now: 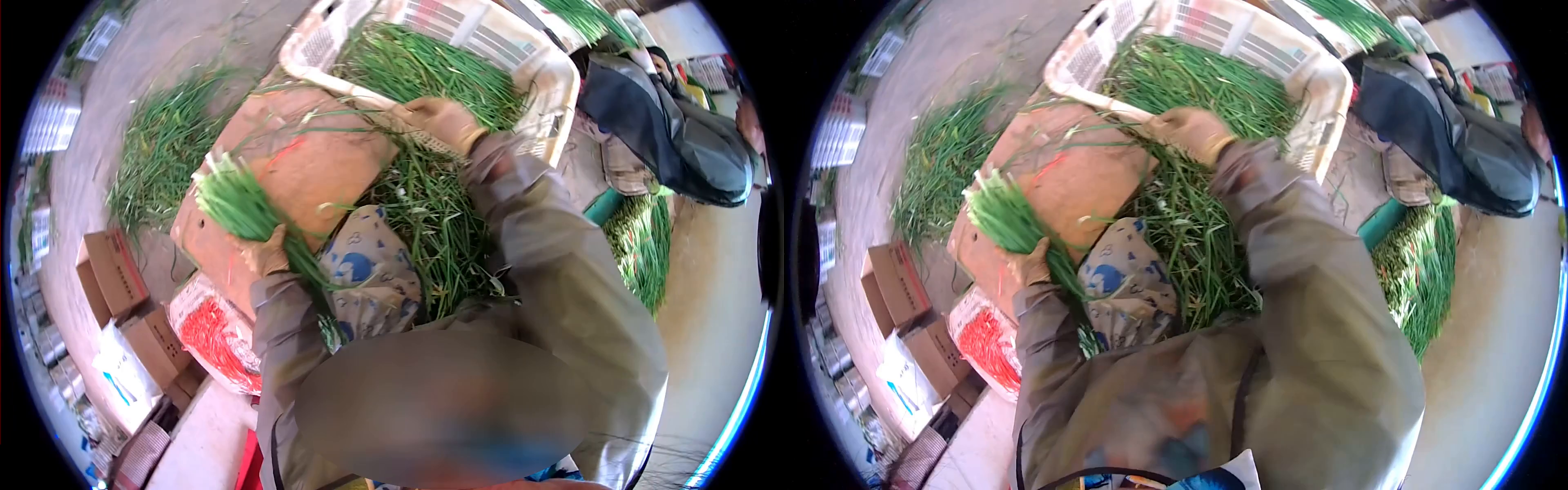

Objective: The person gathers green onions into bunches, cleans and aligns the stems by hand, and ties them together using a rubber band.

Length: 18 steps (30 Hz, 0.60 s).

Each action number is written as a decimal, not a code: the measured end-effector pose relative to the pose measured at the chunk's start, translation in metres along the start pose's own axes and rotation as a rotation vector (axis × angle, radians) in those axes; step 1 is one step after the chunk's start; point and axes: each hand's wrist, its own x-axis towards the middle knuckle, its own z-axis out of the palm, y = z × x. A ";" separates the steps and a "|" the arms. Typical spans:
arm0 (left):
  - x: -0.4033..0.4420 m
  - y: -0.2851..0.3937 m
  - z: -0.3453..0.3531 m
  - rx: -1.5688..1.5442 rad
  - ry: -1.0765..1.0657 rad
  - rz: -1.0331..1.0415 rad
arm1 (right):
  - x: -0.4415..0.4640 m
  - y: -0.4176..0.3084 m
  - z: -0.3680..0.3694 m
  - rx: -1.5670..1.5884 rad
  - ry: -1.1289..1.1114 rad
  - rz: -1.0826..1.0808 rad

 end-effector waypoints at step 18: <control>-0.030 0.073 -0.030 0.060 -0.056 0.175 | 0.045 0.279 -0.055 -0.551 -0.591 0.416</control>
